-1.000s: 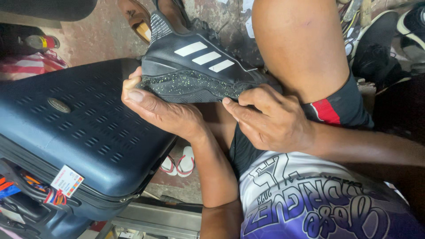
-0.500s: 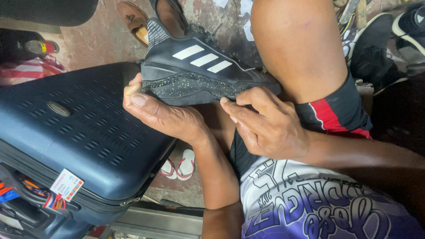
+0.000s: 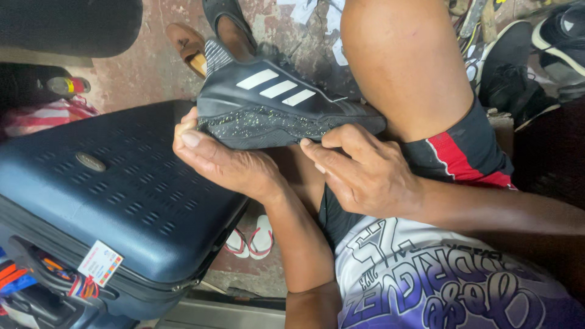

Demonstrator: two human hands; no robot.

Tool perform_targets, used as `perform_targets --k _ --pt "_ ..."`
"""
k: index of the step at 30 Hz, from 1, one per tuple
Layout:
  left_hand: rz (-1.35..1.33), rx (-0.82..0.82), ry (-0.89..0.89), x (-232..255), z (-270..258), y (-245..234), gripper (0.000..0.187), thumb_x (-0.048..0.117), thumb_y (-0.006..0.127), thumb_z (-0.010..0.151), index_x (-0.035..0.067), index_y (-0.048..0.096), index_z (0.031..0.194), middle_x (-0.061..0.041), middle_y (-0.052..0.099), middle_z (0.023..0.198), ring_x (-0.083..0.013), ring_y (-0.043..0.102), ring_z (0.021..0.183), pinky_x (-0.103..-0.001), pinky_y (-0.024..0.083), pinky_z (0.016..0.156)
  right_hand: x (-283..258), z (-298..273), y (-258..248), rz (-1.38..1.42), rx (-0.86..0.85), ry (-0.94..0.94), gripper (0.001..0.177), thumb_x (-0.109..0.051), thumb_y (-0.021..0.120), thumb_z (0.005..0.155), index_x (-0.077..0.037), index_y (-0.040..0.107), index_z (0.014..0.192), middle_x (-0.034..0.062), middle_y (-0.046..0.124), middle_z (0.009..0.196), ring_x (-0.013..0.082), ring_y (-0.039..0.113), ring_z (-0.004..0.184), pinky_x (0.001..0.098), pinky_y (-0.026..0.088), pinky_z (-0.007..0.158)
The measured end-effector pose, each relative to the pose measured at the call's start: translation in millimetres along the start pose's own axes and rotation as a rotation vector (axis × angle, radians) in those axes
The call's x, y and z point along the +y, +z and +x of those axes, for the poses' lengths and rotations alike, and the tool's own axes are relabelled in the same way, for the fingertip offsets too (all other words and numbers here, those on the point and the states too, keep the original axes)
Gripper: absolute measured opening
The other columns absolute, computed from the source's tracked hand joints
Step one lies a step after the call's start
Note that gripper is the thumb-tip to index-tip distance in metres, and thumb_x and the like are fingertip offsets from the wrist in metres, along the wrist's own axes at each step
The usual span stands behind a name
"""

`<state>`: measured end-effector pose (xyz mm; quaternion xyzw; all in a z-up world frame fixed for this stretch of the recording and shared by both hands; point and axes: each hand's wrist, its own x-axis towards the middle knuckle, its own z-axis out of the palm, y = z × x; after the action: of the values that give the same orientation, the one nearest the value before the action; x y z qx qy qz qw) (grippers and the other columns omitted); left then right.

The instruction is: The person holds a black Adidas sneaker and uses a small pointed tool to scrape and clean the sole and side edges. The person rotates the shoe to access different areas, focusing on the textured sole and the upper edge where the sole meets the upper.

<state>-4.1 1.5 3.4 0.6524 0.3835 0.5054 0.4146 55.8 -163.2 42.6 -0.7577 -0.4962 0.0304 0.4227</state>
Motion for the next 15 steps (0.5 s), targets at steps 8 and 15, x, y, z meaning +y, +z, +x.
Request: perform_targets --k 8,15 --pt "-0.149 -0.009 -0.050 -4.3 -1.0 -0.4 0.039 0.034 0.040 0.118 -0.003 0.053 0.117 -0.012 0.055 0.117 -0.0183 0.056 0.106 -0.036 0.051 0.101 -2.4 -4.7 -6.2 -0.058 -0.027 -0.021 0.042 -0.002 0.074 0.085 0.001 0.070 0.127 0.0086 0.057 0.101 0.0213 0.064 0.088 0.0314 0.055 0.064" --pt "-0.020 0.002 -0.015 1.8 -1.7 -0.9 0.044 0.037 0.038 0.118 -0.004 0.054 0.120 -0.013 0.056 0.119 -0.0186 0.057 0.107 -0.036 0.052 0.100 -3.2 -2.5 0.9 -0.048 -0.005 0.022 0.046 -0.002 0.073 0.081 -0.002 0.071 0.127 0.0068 0.057 0.100 0.0208 0.064 0.088 0.0316 0.054 0.063"
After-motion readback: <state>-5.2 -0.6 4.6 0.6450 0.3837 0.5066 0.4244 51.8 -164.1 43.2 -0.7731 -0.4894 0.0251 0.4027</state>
